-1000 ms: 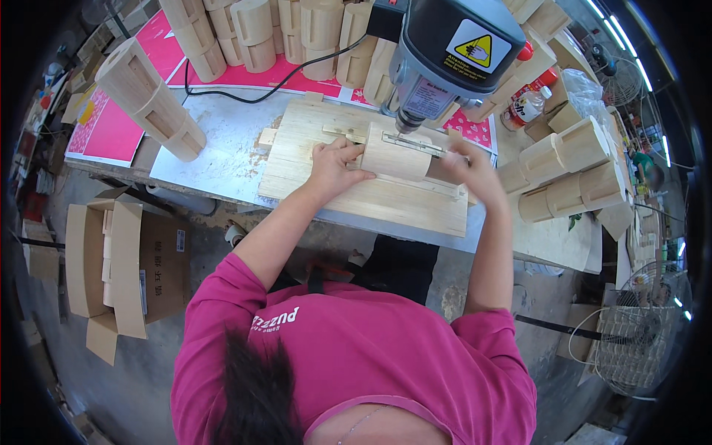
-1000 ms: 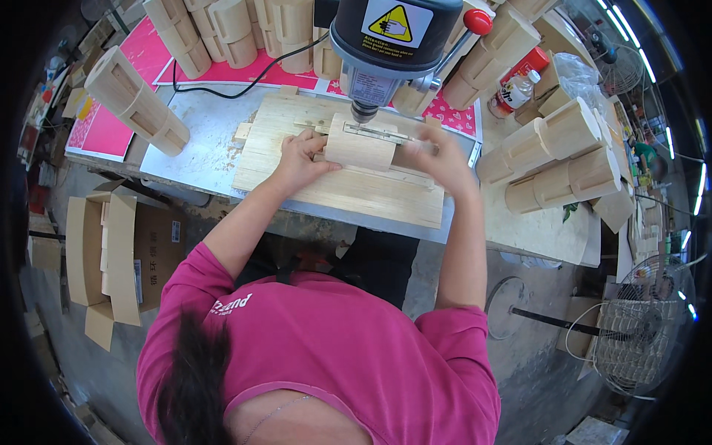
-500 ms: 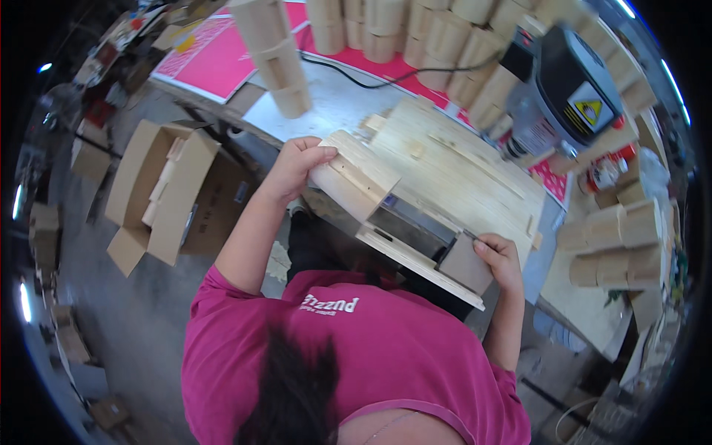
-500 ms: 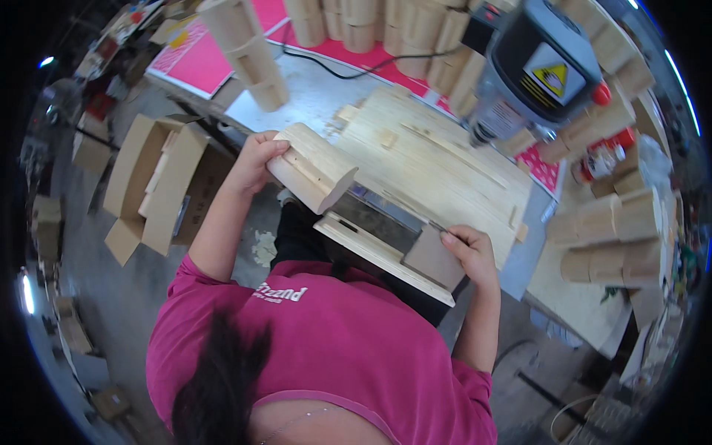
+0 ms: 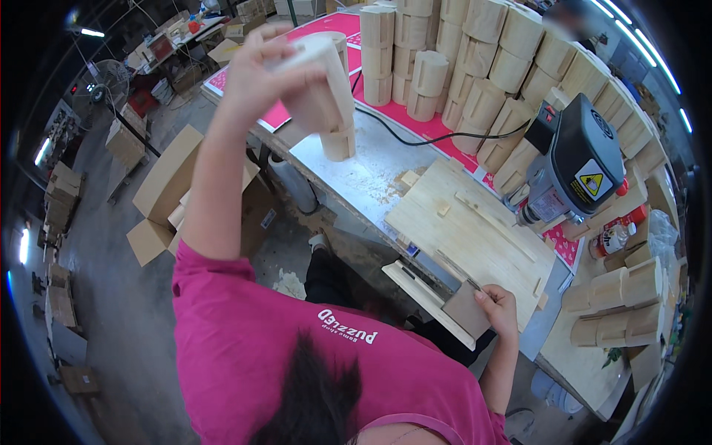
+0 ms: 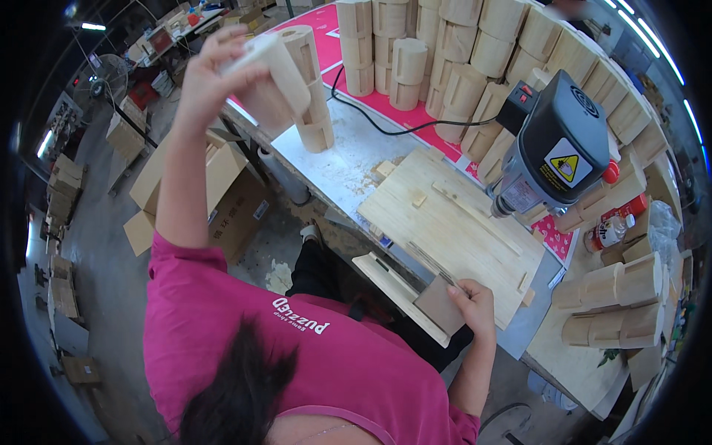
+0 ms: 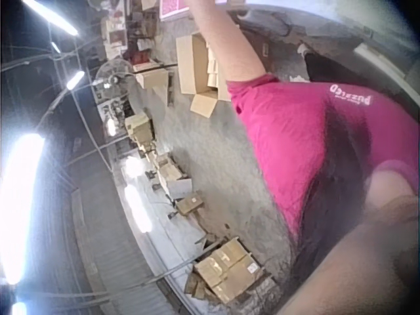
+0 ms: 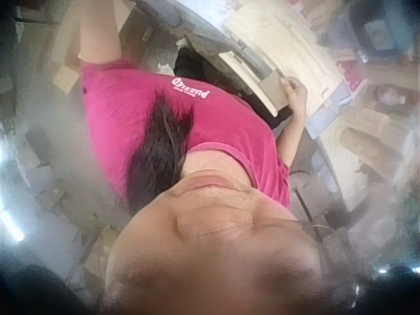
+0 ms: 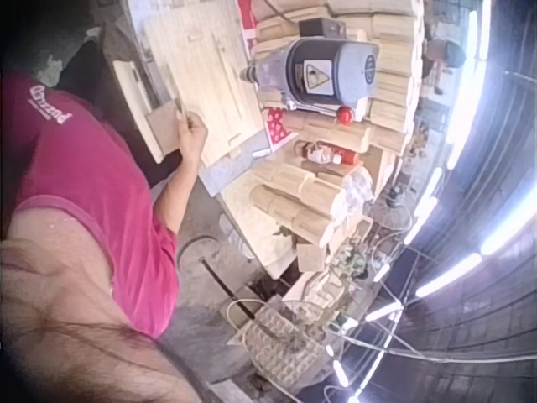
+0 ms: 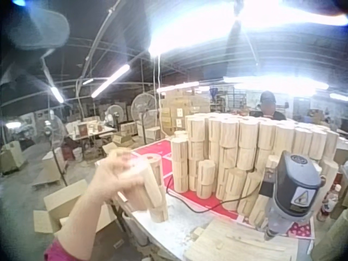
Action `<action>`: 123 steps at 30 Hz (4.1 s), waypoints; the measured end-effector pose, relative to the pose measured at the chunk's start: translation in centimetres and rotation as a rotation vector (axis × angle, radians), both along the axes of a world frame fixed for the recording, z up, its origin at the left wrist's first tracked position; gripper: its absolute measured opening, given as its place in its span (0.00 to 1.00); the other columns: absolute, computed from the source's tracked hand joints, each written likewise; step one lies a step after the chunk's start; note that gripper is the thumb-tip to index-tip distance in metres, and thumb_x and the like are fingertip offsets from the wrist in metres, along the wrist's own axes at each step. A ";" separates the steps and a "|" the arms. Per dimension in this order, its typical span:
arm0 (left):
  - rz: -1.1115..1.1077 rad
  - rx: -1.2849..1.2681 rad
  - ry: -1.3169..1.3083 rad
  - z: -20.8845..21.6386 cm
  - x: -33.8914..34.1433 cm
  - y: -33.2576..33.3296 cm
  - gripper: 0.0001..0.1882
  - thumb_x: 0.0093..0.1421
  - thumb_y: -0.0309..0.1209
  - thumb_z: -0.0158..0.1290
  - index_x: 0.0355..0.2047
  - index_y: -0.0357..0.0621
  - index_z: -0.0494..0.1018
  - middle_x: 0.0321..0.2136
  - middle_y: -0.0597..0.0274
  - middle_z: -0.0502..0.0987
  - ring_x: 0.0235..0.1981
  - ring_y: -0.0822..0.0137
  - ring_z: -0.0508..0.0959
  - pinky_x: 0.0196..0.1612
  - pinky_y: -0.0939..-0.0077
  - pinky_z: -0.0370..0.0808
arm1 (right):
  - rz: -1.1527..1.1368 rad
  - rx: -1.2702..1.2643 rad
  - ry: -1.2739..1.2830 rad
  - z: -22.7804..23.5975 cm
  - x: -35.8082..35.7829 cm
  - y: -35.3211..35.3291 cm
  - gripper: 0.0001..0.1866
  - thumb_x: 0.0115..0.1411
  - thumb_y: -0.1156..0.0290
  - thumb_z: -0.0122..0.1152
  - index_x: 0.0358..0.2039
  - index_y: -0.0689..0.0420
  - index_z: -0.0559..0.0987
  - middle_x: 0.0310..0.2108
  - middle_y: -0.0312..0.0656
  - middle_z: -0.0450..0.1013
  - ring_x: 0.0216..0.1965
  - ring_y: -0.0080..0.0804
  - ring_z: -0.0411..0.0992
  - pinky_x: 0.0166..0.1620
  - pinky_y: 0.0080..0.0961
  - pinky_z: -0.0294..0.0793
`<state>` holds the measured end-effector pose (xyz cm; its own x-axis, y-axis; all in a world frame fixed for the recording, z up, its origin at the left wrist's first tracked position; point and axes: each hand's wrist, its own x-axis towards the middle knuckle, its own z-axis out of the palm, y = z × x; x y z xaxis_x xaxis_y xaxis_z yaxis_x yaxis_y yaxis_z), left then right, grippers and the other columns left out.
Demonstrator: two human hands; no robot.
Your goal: Use a wood milling machine to cut grooves into small wooden blocks.
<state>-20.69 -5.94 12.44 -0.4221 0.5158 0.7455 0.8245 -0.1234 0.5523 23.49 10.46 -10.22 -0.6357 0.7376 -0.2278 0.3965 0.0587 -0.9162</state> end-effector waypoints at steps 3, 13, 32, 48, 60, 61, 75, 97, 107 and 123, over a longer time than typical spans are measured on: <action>0.224 -0.196 0.127 5.3 -1.0 2.1 0.19 0.41 0.41 0.62 0.30 0.40 0.79 0.50 0.49 0.65 0.49 0.54 0.68 0.52 0.68 0.65 | -0.010 -0.012 0.021 -0.2 0.2 0.0 0.11 0.52 0.66 0.63 0.27 0.63 0.77 0.17 0.27 0.66 0.18 0.12 0.58 0.21 0.13 0.55; 0.435 -0.261 0.293 7.4 -9.8 9.9 0.20 0.33 0.41 0.65 0.16 0.35 0.74 0.26 0.52 0.75 0.30 0.62 0.75 0.34 0.72 0.71 | 0.030 0.063 0.045 -0.5 0.3 -0.1 0.11 0.52 0.66 0.63 0.27 0.62 0.77 0.16 0.26 0.65 0.17 0.11 0.57 0.20 0.12 0.53; 0.457 -0.364 0.152 8.0 -8.6 9.7 0.21 0.33 0.42 0.65 0.19 0.36 0.77 0.19 0.52 0.77 0.22 0.65 0.77 0.27 0.71 0.72 | 0.004 0.051 -0.042 0.2 -0.1 -0.3 0.12 0.50 0.67 0.63 0.28 0.64 0.78 0.16 0.30 0.67 0.20 0.15 0.61 0.23 0.17 0.60; 0.404 -0.005 0.234 5.1 -6.7 8.6 0.35 0.35 0.42 0.66 0.42 0.34 0.69 0.38 0.46 0.74 0.39 0.60 0.74 0.42 0.73 0.71 | 0.014 0.041 -0.016 0.2 -0.1 -0.2 0.11 0.50 0.67 0.63 0.27 0.63 0.78 0.15 0.29 0.65 0.19 0.14 0.59 0.22 0.16 0.58; 0.322 -0.202 -0.271 -11.0 -6.8 4.4 0.54 0.35 0.46 0.68 0.57 0.36 0.51 0.55 0.43 0.56 0.55 0.50 0.61 0.54 0.60 0.63 | 0.035 0.091 -0.030 -0.1 0.1 -0.2 0.12 0.50 0.66 0.63 0.26 0.63 0.77 0.16 0.31 0.67 0.20 0.16 0.61 0.24 0.17 0.61; 0.316 -0.206 -0.272 -12.8 -6.0 4.5 0.54 0.35 0.46 0.68 0.57 0.36 0.51 0.55 0.43 0.56 0.55 0.50 0.61 0.54 0.60 0.63 | 0.033 0.077 -0.036 0.0 0.1 -0.2 0.12 0.50 0.66 0.63 0.26 0.63 0.77 0.16 0.31 0.68 0.21 0.15 0.62 0.24 0.17 0.61; 0.604 0.364 -0.229 -17.2 3.4 9.1 0.35 0.43 0.28 0.62 0.50 0.39 0.57 0.43 0.53 0.62 0.46 0.59 0.64 0.50 0.65 0.61 | 0.006 -0.032 0.001 0.4 0.1 -0.2 0.11 0.51 0.68 0.63 0.29 0.63 0.78 0.20 0.30 0.71 0.24 0.15 0.64 0.27 0.15 0.63; 0.424 -0.191 -0.395 -15.1 -0.8 33.2 0.48 0.31 0.41 0.68 0.50 0.36 0.56 0.49 0.42 0.63 0.51 0.47 0.64 0.53 0.62 0.64 | 0.033 -0.091 0.087 0.5 0.8 0.9 0.12 0.51 0.66 0.63 0.29 0.63 0.77 0.19 0.27 0.65 0.22 0.13 0.58 0.25 0.14 0.59; 0.316 0.068 -0.448 -16.8 -1.6 33.4 0.40 0.32 0.34 0.64 0.47 0.35 0.60 0.43 0.46 0.70 0.45 0.50 0.71 0.47 0.64 0.68 | 0.010 -0.151 0.145 0.3 0.8 1.1 0.09 0.51 0.70 0.63 0.30 0.63 0.78 0.23 0.31 0.70 0.26 0.15 0.64 0.30 0.14 0.63; -0.406 -0.539 0.420 -6.1 13.1 8.2 0.38 0.26 0.34 0.60 0.45 0.42 0.67 0.40 0.52 0.70 0.42 0.52 0.71 0.46 0.63 0.65 | 0.032 0.377 0.204 8.7 2.4 -1.8 0.14 0.42 0.74 0.67 0.32 0.62 0.77 0.25 0.43 0.72 0.29 0.33 0.70 0.33 0.23 0.67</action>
<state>-7.56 2.28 6.34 0.1373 0.9042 0.4044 0.9249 -0.2631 0.2744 25.92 8.71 -1.57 -0.6638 0.7242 0.1868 0.2021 0.4142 -0.8875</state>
